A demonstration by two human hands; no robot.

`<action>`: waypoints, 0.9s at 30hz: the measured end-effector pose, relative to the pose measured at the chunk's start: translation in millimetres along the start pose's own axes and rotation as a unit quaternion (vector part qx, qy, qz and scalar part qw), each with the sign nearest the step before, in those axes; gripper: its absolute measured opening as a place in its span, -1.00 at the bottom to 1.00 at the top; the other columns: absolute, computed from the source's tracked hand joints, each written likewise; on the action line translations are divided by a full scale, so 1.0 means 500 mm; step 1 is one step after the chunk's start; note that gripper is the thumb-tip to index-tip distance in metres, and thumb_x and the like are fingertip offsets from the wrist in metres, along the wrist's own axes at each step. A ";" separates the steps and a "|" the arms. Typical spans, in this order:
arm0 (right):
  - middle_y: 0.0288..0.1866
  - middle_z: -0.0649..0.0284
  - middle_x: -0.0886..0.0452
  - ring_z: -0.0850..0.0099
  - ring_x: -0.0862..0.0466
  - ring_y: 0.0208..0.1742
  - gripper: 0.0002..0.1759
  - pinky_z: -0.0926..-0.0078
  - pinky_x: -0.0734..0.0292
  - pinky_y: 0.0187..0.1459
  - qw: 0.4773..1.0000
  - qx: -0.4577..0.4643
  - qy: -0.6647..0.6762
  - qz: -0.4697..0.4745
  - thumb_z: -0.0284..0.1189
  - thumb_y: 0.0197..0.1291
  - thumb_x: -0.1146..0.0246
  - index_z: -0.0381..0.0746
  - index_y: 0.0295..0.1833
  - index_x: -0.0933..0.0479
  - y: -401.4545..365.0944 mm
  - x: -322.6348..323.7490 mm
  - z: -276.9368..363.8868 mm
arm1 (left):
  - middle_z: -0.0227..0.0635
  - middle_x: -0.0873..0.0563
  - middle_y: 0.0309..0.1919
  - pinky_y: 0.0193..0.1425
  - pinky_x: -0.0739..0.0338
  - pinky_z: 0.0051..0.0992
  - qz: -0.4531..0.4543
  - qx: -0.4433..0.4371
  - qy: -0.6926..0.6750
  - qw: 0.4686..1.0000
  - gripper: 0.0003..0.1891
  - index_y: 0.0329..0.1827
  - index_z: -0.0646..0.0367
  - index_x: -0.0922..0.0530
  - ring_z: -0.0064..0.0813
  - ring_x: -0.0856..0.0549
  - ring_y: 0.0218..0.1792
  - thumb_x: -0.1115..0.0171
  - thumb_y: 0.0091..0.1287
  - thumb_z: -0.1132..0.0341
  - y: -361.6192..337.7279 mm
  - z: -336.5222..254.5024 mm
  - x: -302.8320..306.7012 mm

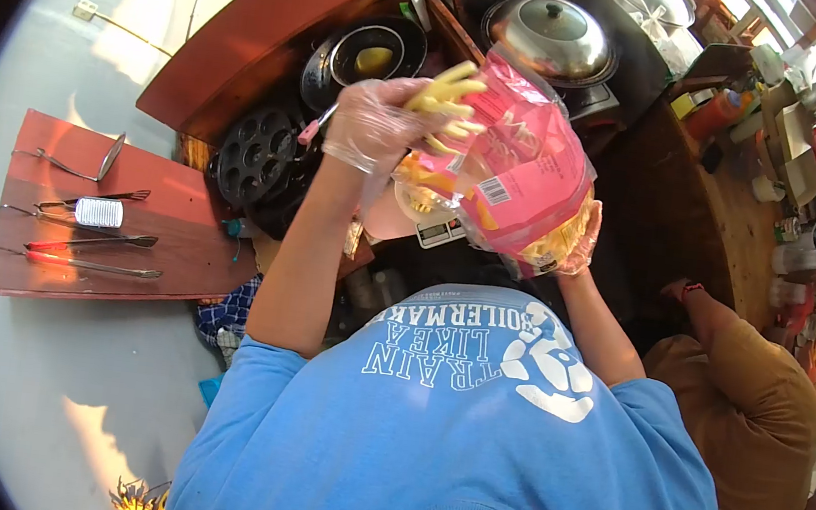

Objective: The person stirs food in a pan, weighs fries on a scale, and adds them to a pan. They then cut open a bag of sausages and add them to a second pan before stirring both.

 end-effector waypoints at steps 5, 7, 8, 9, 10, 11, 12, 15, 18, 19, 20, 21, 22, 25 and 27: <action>0.29 0.19 -0.56 0.11 -0.57 0.25 -0.26 -0.12 -0.46 0.25 1.000 0.001 0.003 0.018 0.19 0.19 -0.20 -0.06 0.34 -0.45 0.021 -0.041 -0.027 | -0.34 -0.78 -0.39 -0.52 -0.55 -0.63 0.095 0.058 0.124 0.986 -0.67 0.06 0.33 -0.65 -0.66 -0.67 -0.53 -0.37 0.25 0.42 0.000 0.060 -0.065; 0.32 0.20 -0.53 0.12 -0.54 0.29 -0.25 -0.10 -0.44 0.27 1.000 0.007 0.002 0.022 0.18 0.20 -0.18 -0.06 0.36 -0.43 0.026 -0.045 -0.026 | -0.31 -0.77 -0.35 -0.43 -0.57 -0.53 0.120 -0.113 0.319 0.933 -0.74 0.00 0.27 -0.67 -0.56 -0.69 -0.47 -0.33 0.26 0.40 0.002 0.049 -0.085; 0.32 0.20 -0.53 0.12 -0.54 0.29 -0.25 -0.10 -0.44 0.27 1.000 0.007 0.000 0.024 0.18 0.20 -0.18 -0.06 0.36 -0.43 0.027 -0.048 -0.027 | -0.29 -0.77 -0.31 -0.34 -0.60 -0.43 0.136 -0.272 0.492 0.816 -0.79 -0.07 0.21 -0.69 -0.46 -0.71 -0.42 -0.29 0.28 0.37 -0.011 0.039 -0.109; 0.33 0.19 -0.52 0.12 -0.52 0.30 -0.25 -0.09 -0.43 0.28 1.000 0.012 -0.002 0.015 0.18 0.20 -0.18 -0.06 0.37 -0.42 0.027 -0.049 -0.029 | -0.26 -0.76 -0.27 -0.26 -0.62 -0.33 0.141 -0.412 0.631 0.643 -0.84 -0.14 0.16 -0.71 -0.35 -0.73 -0.36 -0.25 0.29 0.35 -0.032 0.044 -0.138; 0.34 0.19 -0.51 0.12 -0.51 0.31 -0.25 -0.09 -0.42 0.29 1.000 0.014 -0.004 0.011 0.18 0.20 -0.17 -0.06 0.37 -0.42 0.028 -0.050 -0.032 | -0.25 -0.73 -0.25 -0.15 -0.59 -0.23 0.125 -0.353 0.565 0.736 -0.86 -0.22 0.10 -0.70 -0.20 -0.71 -0.26 -0.24 0.25 0.32 -0.019 0.053 -0.129; 0.34 0.19 -0.51 0.12 -0.50 0.32 -0.25 -0.08 -0.42 0.30 1.000 0.016 -0.007 0.006 0.18 0.21 -0.17 -0.06 0.37 -0.42 0.030 -0.050 -0.034 | -0.25 -0.73 -0.25 -0.15 -0.59 -0.23 0.123 -0.352 0.565 0.736 -0.86 -0.22 0.10 -0.70 -0.20 -0.71 -0.26 -0.24 0.25 0.32 -0.018 0.060 -0.127; 0.35 0.19 -0.51 0.12 -0.50 0.32 -0.25 -0.09 -0.41 0.30 1.000 0.013 -0.002 0.009 0.18 0.21 -0.17 -0.06 0.37 -0.42 0.030 -0.050 -0.035 | -0.26 -0.73 -0.29 -0.19 -0.59 -0.24 0.116 -0.375 0.556 0.732 -0.85 -0.21 0.10 -0.71 -0.22 -0.71 -0.29 -0.25 0.22 0.33 -0.031 0.011 -0.137; 0.35 0.19 -0.50 0.12 -0.49 0.33 -0.25 -0.09 -0.39 0.32 1.000 0.009 0.004 0.012 0.17 0.21 -0.17 -0.06 0.38 -0.41 0.032 -0.050 -0.042 | -0.28 -0.71 -0.34 -0.28 -0.59 -0.25 0.115 -0.425 0.559 0.703 -0.84 -0.21 0.09 -0.71 -0.24 -0.70 -0.36 -0.28 0.19 0.32 -0.036 -0.026 -0.134; 0.35 0.20 -0.50 0.12 -0.49 0.34 -0.25 -0.08 -0.39 0.32 1.000 0.003 0.006 0.013 0.17 0.21 -0.17 -0.06 0.38 -0.40 0.028 -0.046 -0.042 | -0.27 -0.71 -0.39 -0.34 -0.57 -0.25 0.116 -0.446 0.557 0.690 -0.83 -0.20 0.10 -0.72 -0.22 -0.69 -0.41 -0.30 0.20 0.28 -0.037 -0.043 -0.134; 0.36 0.20 -0.50 0.12 -0.49 0.34 -0.25 -0.08 -0.39 0.32 1.000 0.001 0.007 0.018 0.17 0.21 -0.18 -0.06 0.38 -0.40 0.029 -0.045 -0.043 | -0.24 -0.71 -0.42 -0.37 -0.57 -0.25 0.112 -0.444 0.547 0.701 -0.82 -0.20 0.11 -0.72 -0.20 -0.69 -0.43 -0.32 0.21 0.26 -0.037 -0.060 -0.133; 0.36 0.20 -0.50 0.13 -0.49 0.34 -0.25 -0.07 -0.39 0.32 1.000 0.004 0.003 0.011 0.16 0.21 -0.18 -0.07 0.38 -0.40 0.029 -0.035 -0.041 | -0.16 -0.72 -0.43 -0.35 -0.57 -0.27 0.106 -0.332 0.463 0.815 -0.77 -0.15 0.13 -0.73 -0.14 -0.69 -0.42 -0.33 0.19 0.24 -0.027 -0.073 -0.121; 0.36 0.20 -0.49 0.13 -0.48 0.34 -0.25 -0.06 -0.39 0.32 1.000 0.008 -0.001 0.003 0.16 0.21 -0.19 -0.07 0.38 -0.40 0.029 -0.026 -0.038 | -0.16 -0.72 -0.43 -0.35 -0.57 -0.27 0.107 -0.326 0.462 0.818 -0.77 -0.15 0.13 -0.73 -0.14 -0.69 -0.42 -0.33 0.19 0.24 -0.027 -0.069 -0.124; 0.36 0.20 -0.49 0.13 -0.48 0.34 -0.25 -0.06 -0.40 0.32 1.000 0.014 -0.006 0.002 0.15 0.21 -0.19 -0.06 0.39 -0.39 0.030 -0.015 -0.033 | -0.12 -0.72 -0.42 -0.32 -0.58 -0.28 0.098 -0.329 0.458 0.820 -0.76 -0.13 0.13 -0.73 -0.12 -0.69 -0.41 -0.33 0.17 0.26 -0.026 -0.066 -0.124; 0.38 0.21 -0.47 0.14 -0.48 0.35 -0.26 -0.05 -0.40 0.32 0.999 0.028 -0.019 -0.003 0.14 0.22 -0.19 -0.04 0.40 -0.37 0.030 -0.004 -0.029 | -0.06 -0.73 -0.36 -0.23 -0.60 -0.29 0.110 -0.355 0.453 0.810 -0.69 -0.04 0.13 -0.72 -0.10 -0.71 -0.36 -0.34 0.14 0.28 -0.015 -0.038 -0.118; 0.39 0.22 -0.46 0.14 -0.47 0.35 -0.27 -0.05 -0.40 0.32 0.999 0.036 -0.024 -0.006 0.14 0.23 -0.18 -0.02 0.41 -0.36 0.032 0.000 -0.024 | -0.04 -0.73 -0.32 -0.18 -0.61 -0.29 0.102 -0.363 0.489 0.786 -0.67 -0.01 0.16 -0.70 -0.10 -0.72 -0.32 -0.34 0.16 0.28 -0.010 0.001 -0.126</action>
Point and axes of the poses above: each hand's wrist, its own y-axis towards the middle knuckle, its own x-axis out of the back of the hand, z = x × y, the point moved 6 cm from there along y, towards the middle knuckle
